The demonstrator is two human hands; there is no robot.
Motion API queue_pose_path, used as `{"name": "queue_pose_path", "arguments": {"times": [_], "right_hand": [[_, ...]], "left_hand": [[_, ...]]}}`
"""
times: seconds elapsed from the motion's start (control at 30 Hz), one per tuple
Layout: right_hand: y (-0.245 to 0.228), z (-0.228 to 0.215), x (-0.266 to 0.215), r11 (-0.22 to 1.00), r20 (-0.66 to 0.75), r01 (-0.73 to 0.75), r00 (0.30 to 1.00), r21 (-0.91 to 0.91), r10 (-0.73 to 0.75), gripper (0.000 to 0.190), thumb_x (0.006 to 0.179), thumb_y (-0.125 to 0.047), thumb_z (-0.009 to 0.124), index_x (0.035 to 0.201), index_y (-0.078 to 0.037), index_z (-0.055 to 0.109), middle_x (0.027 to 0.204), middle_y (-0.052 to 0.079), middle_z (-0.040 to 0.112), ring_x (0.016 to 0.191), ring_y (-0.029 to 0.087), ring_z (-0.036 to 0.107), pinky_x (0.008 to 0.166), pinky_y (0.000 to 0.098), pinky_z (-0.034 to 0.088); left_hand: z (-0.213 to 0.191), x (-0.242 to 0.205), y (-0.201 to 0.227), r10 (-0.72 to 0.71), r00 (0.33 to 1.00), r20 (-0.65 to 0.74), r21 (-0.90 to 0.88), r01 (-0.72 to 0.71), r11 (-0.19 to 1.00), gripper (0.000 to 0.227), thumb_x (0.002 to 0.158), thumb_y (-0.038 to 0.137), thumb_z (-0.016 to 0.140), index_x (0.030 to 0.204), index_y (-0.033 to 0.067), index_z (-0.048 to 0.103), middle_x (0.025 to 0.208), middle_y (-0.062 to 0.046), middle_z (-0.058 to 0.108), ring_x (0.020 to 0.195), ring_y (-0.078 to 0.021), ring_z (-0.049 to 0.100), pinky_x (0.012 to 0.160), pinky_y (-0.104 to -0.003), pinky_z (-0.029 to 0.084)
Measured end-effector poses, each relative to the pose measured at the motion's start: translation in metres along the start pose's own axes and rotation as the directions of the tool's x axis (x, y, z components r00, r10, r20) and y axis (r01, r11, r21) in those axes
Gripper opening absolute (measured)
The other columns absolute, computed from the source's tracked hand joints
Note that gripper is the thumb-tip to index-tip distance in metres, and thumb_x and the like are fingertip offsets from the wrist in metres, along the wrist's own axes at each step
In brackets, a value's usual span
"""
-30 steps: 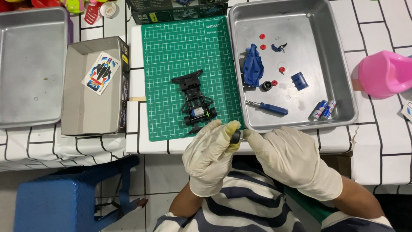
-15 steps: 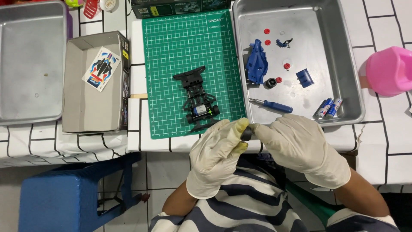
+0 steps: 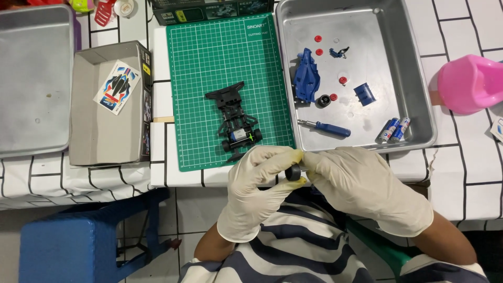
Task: The person assembles a blue toy car on a green cutting mat. They insert batteries into the black chassis, attach wheels, and then fit the blue body shell onto the frame. Finally, they use a screwdriver to secure the body to the chassis.
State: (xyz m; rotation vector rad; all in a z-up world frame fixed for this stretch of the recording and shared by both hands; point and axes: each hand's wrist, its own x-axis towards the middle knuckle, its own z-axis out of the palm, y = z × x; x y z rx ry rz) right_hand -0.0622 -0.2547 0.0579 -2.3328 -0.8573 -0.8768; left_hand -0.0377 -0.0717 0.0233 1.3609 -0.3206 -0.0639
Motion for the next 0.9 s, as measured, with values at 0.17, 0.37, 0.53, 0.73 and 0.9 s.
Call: {"name": "queue_pose_path", "arguments": {"times": [0.17, 0.37, 0.53, 0.73, 0.9], "right_hand": [[0.031, -0.023, -0.01, 0.954, 0.374, -0.205, 0.921, 0.217, 0.113, 0.055, 0.095, -0.018, 0.062, 0.146, -0.013, 0.041, 0.101, 0.01, 0.07, 0.083, 0.024, 0.075, 0.068, 0.0385, 0.064], [0.049, -0.04, 0.013, 0.851, 0.604, -0.433, 0.776, 0.297, 0.184, 0.073, 0.098, -0.039, 0.043, 0.158, 0.0, 0.025, 0.156, 0.023, 0.047, 0.141, 0.032, 0.052, 0.118, 0.0408, 0.04], [0.023, -0.008, 0.006, 0.997, 0.495, 0.054, 0.866, 0.057, -0.076, 0.066, 0.095, 0.004, 0.061, 0.153, 0.002, 0.031, 0.076, 0.005, 0.059, 0.06, 0.022, 0.054, 0.053, 0.0395, 0.05], [0.028, 0.007, -0.011, 0.985, 0.257, 0.131, 0.954, 0.11, -0.155, 0.012, 0.094, -0.017, 0.059, 0.097, -0.009, 0.066, 0.068, 0.002, 0.05, 0.054, 0.025, 0.057, 0.054, 0.0398, 0.052], [0.034, 0.006, -0.012, 0.986, 0.186, 0.162, 0.968, 0.036, -0.165, 0.025, 0.093, -0.008, 0.055, 0.116, -0.006, 0.067, 0.064, 0.004, 0.047, 0.049, 0.027, 0.052, 0.047, 0.0409, 0.048]], "left_hand": [[-0.013, -0.003, 0.062, 0.127, 0.992, -0.013, 0.275, -0.119, 0.954, 0.03, 0.08, 0.007, 0.086, 0.107, 0.013, 0.076, 0.1, -0.004, 0.076, 0.093, -0.0172, 0.074, 0.089, -0.031, 0.06], [-0.025, -0.002, 0.052, 0.323, 0.931, 0.17, 0.343, -0.363, 0.866, 0.06, 0.089, -0.008, 0.088, 0.135, 0.0201, 0.061, 0.098, -0.002, 0.06, 0.084, -0.0175, 0.053, 0.074, -0.028, 0.047], [-0.024, 0.005, 0.048, 0.226, 0.911, 0.345, 0.456, -0.373, 0.808, 0.059, 0.09, -0.006, 0.091, 0.131, 0.0275, 0.065, 0.074, 0.007, 0.048, 0.065, -0.0152, 0.033, 0.062, -0.024, 0.036], [-0.027, 0.01, 0.053, 0.222, 0.938, 0.268, 0.373, -0.313, 0.874, 0.048, 0.084, 0.009, 0.094, 0.123, 0.0173, 0.069, 0.084, 0.003, 0.059, 0.071, -0.0145, 0.052, 0.07, -0.023, 0.047], [-0.026, 0.012, 0.063, 0.044, 0.985, 0.167, 0.219, -0.081, 0.972, 0.033, 0.074, 0.017, 0.091, 0.104, 0.0119, 0.079, 0.098, 0.0, 0.079, 0.081, -0.0135, 0.077, 0.079, -0.021, 0.06]]}}
